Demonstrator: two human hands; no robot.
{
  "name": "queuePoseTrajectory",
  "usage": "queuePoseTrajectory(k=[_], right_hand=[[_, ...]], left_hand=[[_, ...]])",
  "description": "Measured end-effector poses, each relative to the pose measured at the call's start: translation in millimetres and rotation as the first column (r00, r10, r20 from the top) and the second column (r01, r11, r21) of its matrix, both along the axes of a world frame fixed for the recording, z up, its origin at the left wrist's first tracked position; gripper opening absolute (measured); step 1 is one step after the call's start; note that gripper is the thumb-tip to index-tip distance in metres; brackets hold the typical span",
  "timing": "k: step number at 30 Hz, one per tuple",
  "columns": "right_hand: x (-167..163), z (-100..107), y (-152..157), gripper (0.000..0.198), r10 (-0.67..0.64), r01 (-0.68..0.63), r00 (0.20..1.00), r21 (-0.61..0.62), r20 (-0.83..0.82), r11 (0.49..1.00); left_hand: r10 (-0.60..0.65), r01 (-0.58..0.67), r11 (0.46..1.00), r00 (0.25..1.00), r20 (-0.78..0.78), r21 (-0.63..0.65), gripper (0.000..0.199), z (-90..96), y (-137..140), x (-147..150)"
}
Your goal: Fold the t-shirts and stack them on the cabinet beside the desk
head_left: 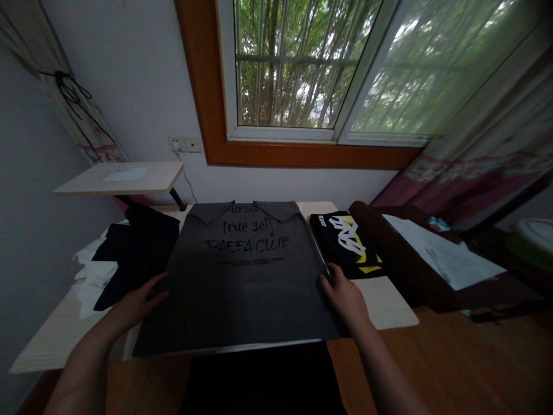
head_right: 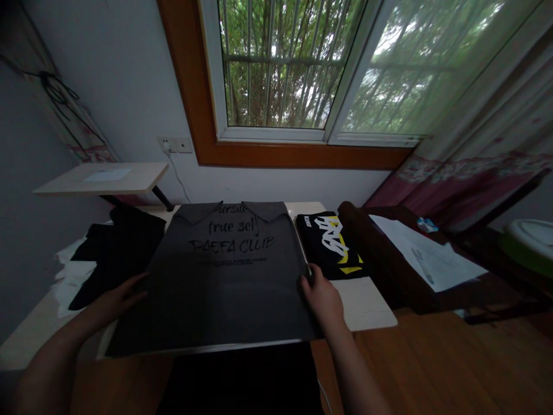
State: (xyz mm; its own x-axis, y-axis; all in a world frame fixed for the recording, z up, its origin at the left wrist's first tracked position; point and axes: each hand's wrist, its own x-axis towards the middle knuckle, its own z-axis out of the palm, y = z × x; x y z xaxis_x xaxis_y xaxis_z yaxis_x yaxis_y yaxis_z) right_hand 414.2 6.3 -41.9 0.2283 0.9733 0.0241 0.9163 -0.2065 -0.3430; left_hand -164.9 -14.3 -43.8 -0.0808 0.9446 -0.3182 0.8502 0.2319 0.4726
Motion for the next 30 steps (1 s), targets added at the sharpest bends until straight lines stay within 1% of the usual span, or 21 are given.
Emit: queuePoseTrajectory(k=[2, 4, 8, 13, 18, 20, 22, 24, 25, 27, 30], right_hand=[[2.6, -0.5, 2.8, 0.052, 0.008, -0.011, 0.996, -0.031, -0.087, 0.999], [5.8, -1.3, 4.8, 0.055, 0.025, -0.035, 0.988, -0.063, -0.15, 0.997], [16.2, -3.6, 5.5, 0.057, 0.049, -0.071, 0.975, -0.096, -0.218, 0.993], [27.1, -5.0, 3.7, 0.06, 0.079, -0.123, 0.94, -0.112, -0.332, 0.986], [28.2, -3.8, 3.6, 0.065, 0.099, -0.153, 0.909, -0.103, -0.405, 0.983], [26.8, -0.9, 3.1, 0.068, 0.099, -0.167, 0.859, -0.093, -0.502, 0.982], [23.6, 4.3, 1.9, 0.068, 0.096, -0.185, 0.762, -0.073, -0.641, 0.98], [18.7, 11.1, 0.8, 0.062, 0.093, -0.197, 0.656, -0.051, -0.749, 0.979], [15.7, 14.5, 0.8, 0.058, 0.095, -0.198, 0.616, -0.037, -0.782, 0.98], [8.8, 20.3, 2.3, 0.051, 0.111, -0.198, 0.568, -0.005, -0.816, 0.98], [-3.4, 24.7, 9.9, 0.044, 0.155, -0.206, 0.528, 0.051, -0.835, 0.977]], left_hand=[[0.017, -0.017, 1.0, 0.999, -0.033, 0.018, 0.077, -2.9, 5.6, 2.5], [-0.009, 0.01, 1.0, 0.999, -0.039, 0.021, 0.078, -5.9, 8.7, 3.0], [-0.043, 0.042, 0.999, 0.999, 0.025, 0.034, 0.075, -6.2, 5.4, -0.5], [-0.025, 0.023, 0.999, 0.997, 0.07, 0.027, 0.069, -1.6, -3.5, -3.8], [-0.028, 0.029, 0.999, 0.997, 0.067, -0.015, 0.071, -0.9, -2.7, -3.1], [-0.025, 0.027, 0.999, 0.999, 0.039, -0.046, 0.072, 1.6, -0.2, -2.6], [-0.01, 0.01, 0.999, 1.0, -0.009, -0.035, 0.072, 5.9, 3.2, -0.8], [0.004, 0.0, 0.998, 0.998, -0.065, 0.055, 0.072, 11.0, 7.8, 4.0], [0.007, 0.003, 0.994, 0.996, -0.087, 0.112, 0.071, 13.5, 10.5, 8.1], [-0.006, 0.028, 0.979, 0.994, -0.107, 0.202, 0.067, 17.8, 16.4, 20.3], [-0.094, 0.105, 0.961, 0.994, -0.053, 0.255, 0.058, 22.1, 25.9, 48.8]])
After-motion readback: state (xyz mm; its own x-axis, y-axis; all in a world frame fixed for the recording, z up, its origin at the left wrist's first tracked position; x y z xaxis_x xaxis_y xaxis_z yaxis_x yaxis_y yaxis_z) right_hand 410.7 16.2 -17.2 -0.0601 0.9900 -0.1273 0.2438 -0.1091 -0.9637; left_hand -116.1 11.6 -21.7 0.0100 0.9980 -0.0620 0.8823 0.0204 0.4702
